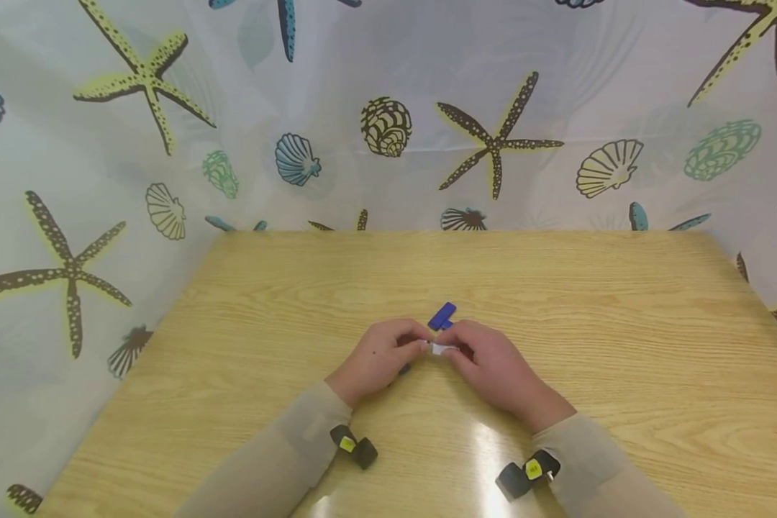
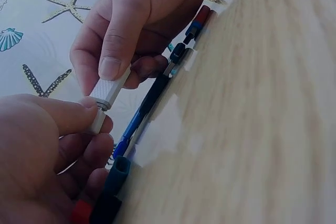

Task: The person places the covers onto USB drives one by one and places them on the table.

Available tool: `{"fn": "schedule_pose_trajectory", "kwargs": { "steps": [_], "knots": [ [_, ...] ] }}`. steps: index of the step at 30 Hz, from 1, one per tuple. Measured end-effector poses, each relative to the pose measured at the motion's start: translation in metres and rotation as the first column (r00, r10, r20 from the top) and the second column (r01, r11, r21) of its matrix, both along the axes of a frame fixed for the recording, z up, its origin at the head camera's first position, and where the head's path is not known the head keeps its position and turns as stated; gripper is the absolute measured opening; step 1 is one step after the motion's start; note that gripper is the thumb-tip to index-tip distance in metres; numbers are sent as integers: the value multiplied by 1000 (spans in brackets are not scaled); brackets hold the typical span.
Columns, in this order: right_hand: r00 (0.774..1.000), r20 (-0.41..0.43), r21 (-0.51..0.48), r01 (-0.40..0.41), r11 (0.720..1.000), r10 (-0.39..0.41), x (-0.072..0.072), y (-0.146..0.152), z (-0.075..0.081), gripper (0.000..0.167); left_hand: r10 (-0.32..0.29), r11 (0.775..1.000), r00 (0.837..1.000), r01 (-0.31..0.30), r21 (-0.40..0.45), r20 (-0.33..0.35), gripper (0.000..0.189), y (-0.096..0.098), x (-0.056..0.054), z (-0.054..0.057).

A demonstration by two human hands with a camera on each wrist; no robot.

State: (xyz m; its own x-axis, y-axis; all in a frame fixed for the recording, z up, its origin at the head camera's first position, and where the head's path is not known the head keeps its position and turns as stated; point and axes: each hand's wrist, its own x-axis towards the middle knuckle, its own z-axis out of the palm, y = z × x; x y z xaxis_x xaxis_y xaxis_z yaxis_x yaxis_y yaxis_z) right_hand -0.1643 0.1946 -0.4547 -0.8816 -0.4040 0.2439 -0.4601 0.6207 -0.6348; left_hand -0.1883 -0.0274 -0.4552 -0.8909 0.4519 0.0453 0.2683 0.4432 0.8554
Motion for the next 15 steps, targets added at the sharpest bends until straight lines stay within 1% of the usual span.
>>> {"fn": "schedule_pose_trajectory", "kwargs": {
  "steps": [3, 6, 8, 11, 15],
  "knots": [
    [1000, 6, -1, 5, 1000, -5, -1, -1, -2, 10, 3, 1000, 1000, -3, -9, -10, 8, 0, 0, 0],
    [1000, 22, -5, 10, 1000, -10, -1, -2, -2, 5, 5, 1000, 1000, -5, -17, -13, 9, 1, 2, 3],
    [1000, 30, -6, 8, 1000, -8, -1, -2, -1, 8, 0, 1000, 1000, 0, -16, -4, 11, 1, 3, 6],
    [999, 27, 16, -19, 1000, 18, 1, -3, 1, 11, -19, 999, 1000, 19, -39, -2, 12, 1, 3, 9],
    [998, 17, 52, -62, 997, 61, 3, -4, 1, 12, -64, 993, 998, 64, -104, -2, 11, 1, 2, 11]
  ]
}}
